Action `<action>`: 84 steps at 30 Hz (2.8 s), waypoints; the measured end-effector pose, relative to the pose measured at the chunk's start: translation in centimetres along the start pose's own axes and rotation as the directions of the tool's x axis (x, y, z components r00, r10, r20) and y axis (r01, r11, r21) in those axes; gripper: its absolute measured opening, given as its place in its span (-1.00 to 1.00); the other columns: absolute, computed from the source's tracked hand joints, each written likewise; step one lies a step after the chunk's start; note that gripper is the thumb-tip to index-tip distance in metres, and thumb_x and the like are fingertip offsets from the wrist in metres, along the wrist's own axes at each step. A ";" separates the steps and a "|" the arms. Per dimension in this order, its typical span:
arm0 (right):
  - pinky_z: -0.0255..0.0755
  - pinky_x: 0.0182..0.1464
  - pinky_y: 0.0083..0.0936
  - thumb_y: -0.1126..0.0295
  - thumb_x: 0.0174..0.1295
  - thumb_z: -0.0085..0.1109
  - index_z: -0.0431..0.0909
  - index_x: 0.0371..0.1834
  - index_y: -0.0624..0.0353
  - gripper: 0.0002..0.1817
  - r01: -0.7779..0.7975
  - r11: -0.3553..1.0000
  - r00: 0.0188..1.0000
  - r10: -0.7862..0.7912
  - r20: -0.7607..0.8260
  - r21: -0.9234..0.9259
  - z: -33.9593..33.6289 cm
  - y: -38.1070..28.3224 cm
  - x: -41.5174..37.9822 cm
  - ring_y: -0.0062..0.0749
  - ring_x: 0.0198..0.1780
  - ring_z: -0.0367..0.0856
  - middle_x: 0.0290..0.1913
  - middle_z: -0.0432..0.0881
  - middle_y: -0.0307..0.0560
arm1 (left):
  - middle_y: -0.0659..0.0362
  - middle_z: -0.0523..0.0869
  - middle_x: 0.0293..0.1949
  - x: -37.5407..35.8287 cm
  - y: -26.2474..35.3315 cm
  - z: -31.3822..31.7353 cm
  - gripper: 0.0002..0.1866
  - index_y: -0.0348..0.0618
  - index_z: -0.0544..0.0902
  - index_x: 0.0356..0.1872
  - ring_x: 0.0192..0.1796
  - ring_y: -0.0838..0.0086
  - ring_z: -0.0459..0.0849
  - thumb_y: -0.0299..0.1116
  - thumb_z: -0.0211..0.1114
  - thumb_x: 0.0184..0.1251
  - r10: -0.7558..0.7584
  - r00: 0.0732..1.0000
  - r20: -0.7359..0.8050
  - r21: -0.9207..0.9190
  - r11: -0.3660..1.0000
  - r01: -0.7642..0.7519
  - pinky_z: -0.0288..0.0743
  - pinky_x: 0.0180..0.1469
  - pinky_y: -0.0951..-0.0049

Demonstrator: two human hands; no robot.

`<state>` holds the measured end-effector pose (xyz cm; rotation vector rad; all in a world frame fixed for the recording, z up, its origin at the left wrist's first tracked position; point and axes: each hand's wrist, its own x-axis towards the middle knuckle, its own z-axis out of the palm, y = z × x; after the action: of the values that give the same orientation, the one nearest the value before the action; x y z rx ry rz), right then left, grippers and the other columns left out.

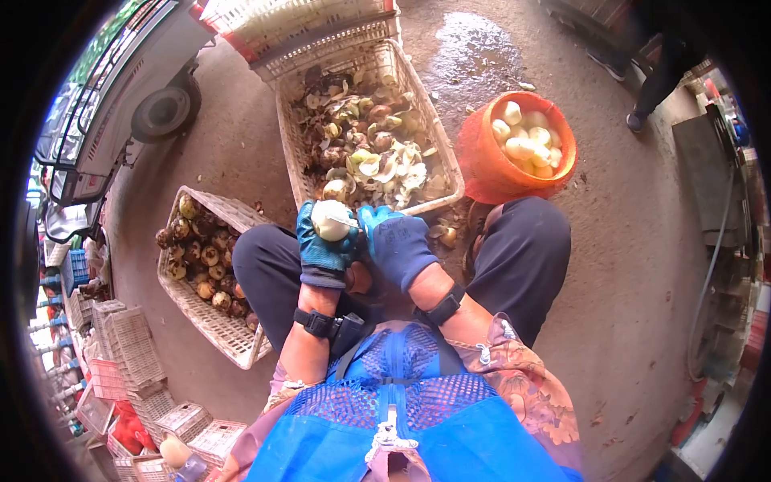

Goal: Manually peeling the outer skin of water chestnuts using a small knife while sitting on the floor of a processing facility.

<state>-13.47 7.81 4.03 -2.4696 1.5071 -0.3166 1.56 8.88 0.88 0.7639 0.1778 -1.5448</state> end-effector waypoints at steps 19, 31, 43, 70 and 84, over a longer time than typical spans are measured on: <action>0.51 -0.23 0.03 0.29 0.28 0.04 0.55 -0.19 0.15 -0.81 -0.328 0.865 0.944 0.285 0.165 0.381 2.7 2.7 0.9 0.20 -0.21 0.67 -0.29 0.69 0.21 | 0.05 0.73 -0.16 0.5 0.6 0.3 -0.51 -0.12 0.61 -0.03 -0.26 0.18 0.72 0.13 0.20 0.36 0.152 0.988 -0.001 0.120 0.981 -0.151 0.67 -0.38 0.33; 0.55 -0.14 -0.52 0.30 0.35 0.14 0.52 0.20 0.20 -0.61 -0.275 -0.190 0.950 0.098 0.296 0.943 -2.1 0.6 0.4 -0.59 -0.13 0.60 -0.02 0.67 -0.19 | 0.00 0.56 0.19 -1.6 0.3 2.6 -0.35 -0.22 0.36 0.35 0.21 0.21 0.57 -0.38 0.32 0.19 0.302 0.855 0.421 0.429 0.764 -0.481 0.47 0.28 0.25; 0.52 -0.05 -0.61 0.31 0.35 0.10 0.45 0.27 0.24 -0.55 -0.213 -0.389 0.968 0.042 0.248 0.896 -1.1 1.5 0.6 -0.55 -0.08 0.59 -0.01 0.64 -0.18 | 0.02 0.54 0.24 -3.0 0.7 3.8 -0.23 -0.28 0.27 0.40 0.22 0.29 0.59 -0.73 0.27 0.08 0.212 0.832 0.513 0.678 0.494 -0.544 0.51 0.27 0.34; 0.52 -0.40 -0.25 0.25 0.24 0.10 0.39 0.33 -0.25 -0.47 0.107 0.992 0.994 -0.109 0.022 0.074 -0.2 3.9 0.0 -0.20 -0.25 0.72 -0.18 0.66 -0.12 | 0.09 0.57 0.00 -2.3 0.2 2.8 -0.28 -0.28 0.33 0.28 -0.04 0.40 0.64 -0.39 0.35 0.01 0.317 0.904 0.288 0.730 0.538 -0.422 0.60 -0.06 0.50; 0.54 -0.03 -0.55 0.48 0.37 0.07 0.50 0.26 0.19 -0.62 -0.253 -0.189 0.956 0.099 0.275 0.949 0.9 3.6 0.1 -0.60 -0.10 0.58 -0.03 0.67 -0.13 | 0.07 0.58 0.02 -2.7 -0.5 4.0 -0.21 -0.26 0.23 0.37 -0.02 0.41 0.64 -0.51 0.40 0.08 0.293 0.889 0.353 0.760 0.464 -0.455 0.59 -0.02 0.46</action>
<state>-16.15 6.17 2.12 -0.8334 0.7756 -0.8726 -0.46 9.06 5.30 1.2974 -0.9034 -1.1874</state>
